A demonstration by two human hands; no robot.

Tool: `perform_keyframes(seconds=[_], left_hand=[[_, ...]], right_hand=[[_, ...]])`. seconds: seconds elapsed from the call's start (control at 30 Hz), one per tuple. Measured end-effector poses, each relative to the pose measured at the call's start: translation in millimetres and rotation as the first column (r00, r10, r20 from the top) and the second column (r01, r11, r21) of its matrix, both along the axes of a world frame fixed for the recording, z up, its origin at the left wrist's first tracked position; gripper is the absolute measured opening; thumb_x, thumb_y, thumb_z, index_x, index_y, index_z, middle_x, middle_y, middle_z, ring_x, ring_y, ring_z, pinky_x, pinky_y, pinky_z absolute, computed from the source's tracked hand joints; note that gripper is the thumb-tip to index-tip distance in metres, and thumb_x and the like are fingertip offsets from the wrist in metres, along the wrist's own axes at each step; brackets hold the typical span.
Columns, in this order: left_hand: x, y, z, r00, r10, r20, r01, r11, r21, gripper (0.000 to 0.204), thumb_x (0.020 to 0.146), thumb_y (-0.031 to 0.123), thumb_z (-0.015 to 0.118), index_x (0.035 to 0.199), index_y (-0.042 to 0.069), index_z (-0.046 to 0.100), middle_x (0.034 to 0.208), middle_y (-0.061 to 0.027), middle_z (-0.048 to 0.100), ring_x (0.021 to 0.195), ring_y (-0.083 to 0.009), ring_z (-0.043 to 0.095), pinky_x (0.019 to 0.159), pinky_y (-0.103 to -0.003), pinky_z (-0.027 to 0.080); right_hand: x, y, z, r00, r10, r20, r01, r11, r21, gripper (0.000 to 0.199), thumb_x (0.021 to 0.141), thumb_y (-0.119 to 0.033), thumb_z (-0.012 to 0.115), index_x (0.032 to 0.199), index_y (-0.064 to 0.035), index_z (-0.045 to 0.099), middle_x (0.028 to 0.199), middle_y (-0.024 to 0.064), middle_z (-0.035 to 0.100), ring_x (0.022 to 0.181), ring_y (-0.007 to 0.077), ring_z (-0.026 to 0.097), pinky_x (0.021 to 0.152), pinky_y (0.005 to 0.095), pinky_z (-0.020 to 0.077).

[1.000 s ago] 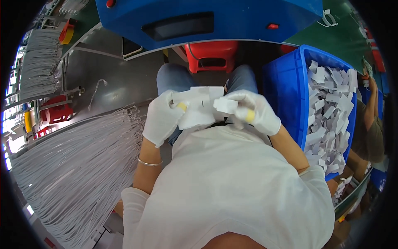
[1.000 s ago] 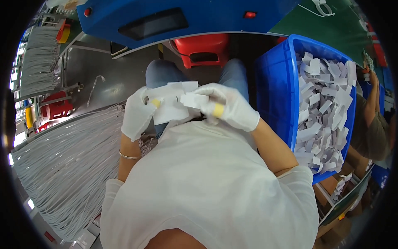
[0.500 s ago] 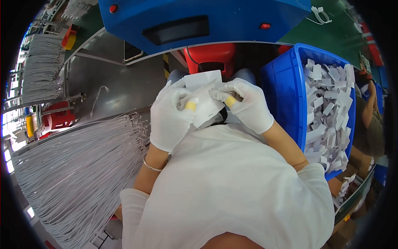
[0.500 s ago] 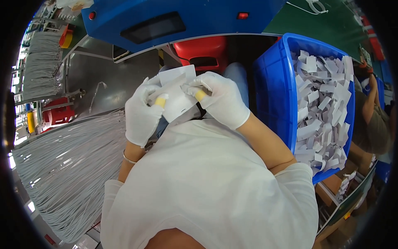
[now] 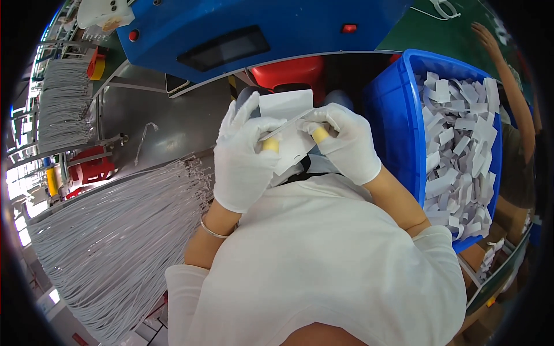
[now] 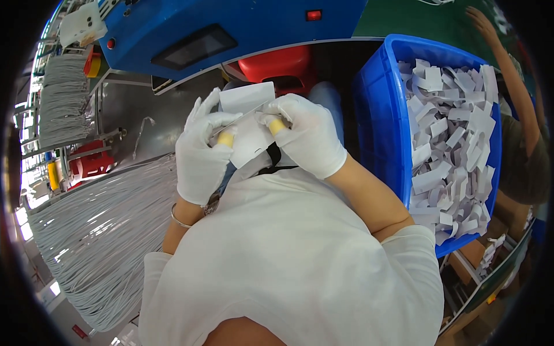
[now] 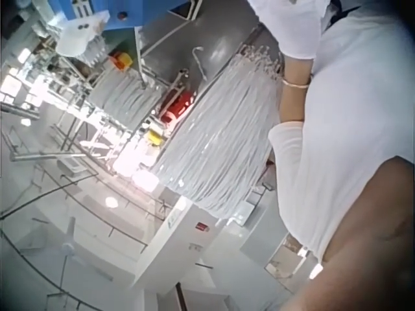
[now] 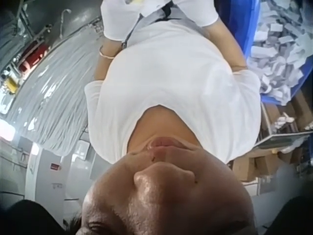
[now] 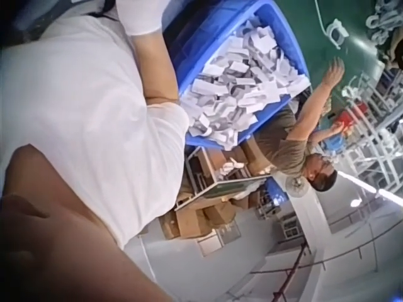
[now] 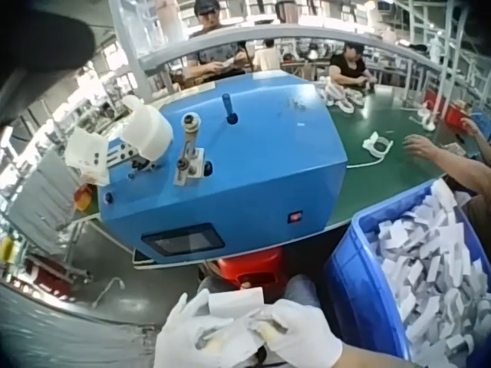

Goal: Processing and assembling white cables using a factory machine and connectors.

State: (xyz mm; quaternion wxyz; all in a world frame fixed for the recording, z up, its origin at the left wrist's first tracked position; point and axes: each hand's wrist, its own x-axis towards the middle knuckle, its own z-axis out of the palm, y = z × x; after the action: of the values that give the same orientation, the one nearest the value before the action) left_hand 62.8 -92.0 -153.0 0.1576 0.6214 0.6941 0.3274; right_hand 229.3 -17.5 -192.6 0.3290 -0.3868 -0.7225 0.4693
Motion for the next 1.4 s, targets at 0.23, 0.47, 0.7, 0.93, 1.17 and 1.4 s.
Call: perform_keyframes(seconds=[0.23, 0.47, 0.7, 0.93, 1.17, 1.4], left_hand=[[8, 19, -16, 0.932, 0.104, 0.347, -0.08, 0.993, -0.083, 0.02, 0.071, 0.001, 0.06, 0.09, 0.002, 0.067, 0.117, -0.0254, 0.058, 0.116, -0.0329, 0.053, 0.111, -0.044, 0.025], [4, 38, -15, 0.983, 0.011, 0.181, 0.002, 0.998, -0.07, 0.022, 0.072, 0.001, 0.062, 0.094, 0.003, 0.067, 0.129, -0.024, 0.051, 0.122, -0.0378, 0.046, 0.107, -0.042, 0.03], [-17, 56, 18, 0.908, -0.29, -0.301, 0.35, 0.922, 0.168, 0.025, 0.065, 0.013, 0.071, 0.09, 0.013, 0.071, 0.12, -0.0165, 0.059, 0.121, -0.0427, 0.046, 0.103, -0.053, 0.032], [-64, 42, 57, 0.842, -0.359, -0.403, 0.49, 0.823, 0.289, 0.08, 0.064, 0.074, 0.059, 0.091, -0.001, 0.065, 0.103, -0.0208, 0.063, 0.115, -0.0421, 0.049, 0.104, -0.052, 0.03], [-75, 28, 87, 0.954, -0.116, 0.275, -0.008, 0.911, 0.411, 0.034, 0.079, -0.005, 0.066, 0.112, -0.002, 0.061, 0.106, -0.0135, 0.064, 0.097, -0.0185, 0.062, 0.086, -0.027, 0.047], [-109, 75, 154, 0.94, -0.006, 0.342, -0.25, 0.671, 0.698, 0.019, 0.082, -0.002, 0.064, 0.102, -0.002, 0.066, 0.087, -0.0057, 0.065, 0.065, -0.0052, 0.055, 0.058, -0.02, 0.047]], right_hand=[[3, 16, -6, 0.997, -0.047, -0.058, 0.047, 0.999, -0.017, 0.005, 0.081, -0.001, 0.065, 0.086, -0.0021, 0.065, 0.082, 0.0065, 0.065, 0.068, 0.0125, 0.061, 0.061, 0.0228, 0.0484], [12, 45, -11, 0.999, 0.033, 0.014, -0.034, 0.997, 0.076, 0.009, 0.081, -0.004, 0.065, 0.09, -0.0019, 0.066, 0.083, 0.0085, 0.064, 0.073, 0.0161, 0.061, 0.065, 0.0247, 0.0483], [29, 69, 39, 0.973, -0.069, -0.221, -0.04, 0.891, -0.453, 0.044, 0.084, -0.025, 0.065, 0.119, -0.0012, 0.053, 0.093, 0.0059, 0.062, 0.06, 0.004, 0.046, 0.049, 0.0164, 0.035], [3, 48, 76, 0.911, -0.191, -0.365, 0.026, 0.91, -0.413, 0.027, 0.085, -0.006, 0.06, 0.111, 0.0015, 0.06, 0.091, 0.0072, 0.061, 0.078, 0.0087, 0.057, 0.059, 0.0173, 0.0478], [-32, 57, 129, 0.96, 0.173, -0.221, -0.091, 0.936, 0.34, 0.03, 0.079, 0.003, 0.061, 0.109, 0.0016, 0.063, 0.101, 0.0122, 0.063, 0.088, 0.0177, 0.061, 0.077, 0.0257, 0.0477], [-95, 97, 190, 0.955, 0.134, -0.263, 0.079, 0.743, 0.665, 0.031, 0.089, -0.018, 0.062, 0.11, 0.0036, 0.06, 0.108, 0.0107, 0.061, 0.093, 0.0151, 0.057, 0.082, 0.0261, 0.0452]])
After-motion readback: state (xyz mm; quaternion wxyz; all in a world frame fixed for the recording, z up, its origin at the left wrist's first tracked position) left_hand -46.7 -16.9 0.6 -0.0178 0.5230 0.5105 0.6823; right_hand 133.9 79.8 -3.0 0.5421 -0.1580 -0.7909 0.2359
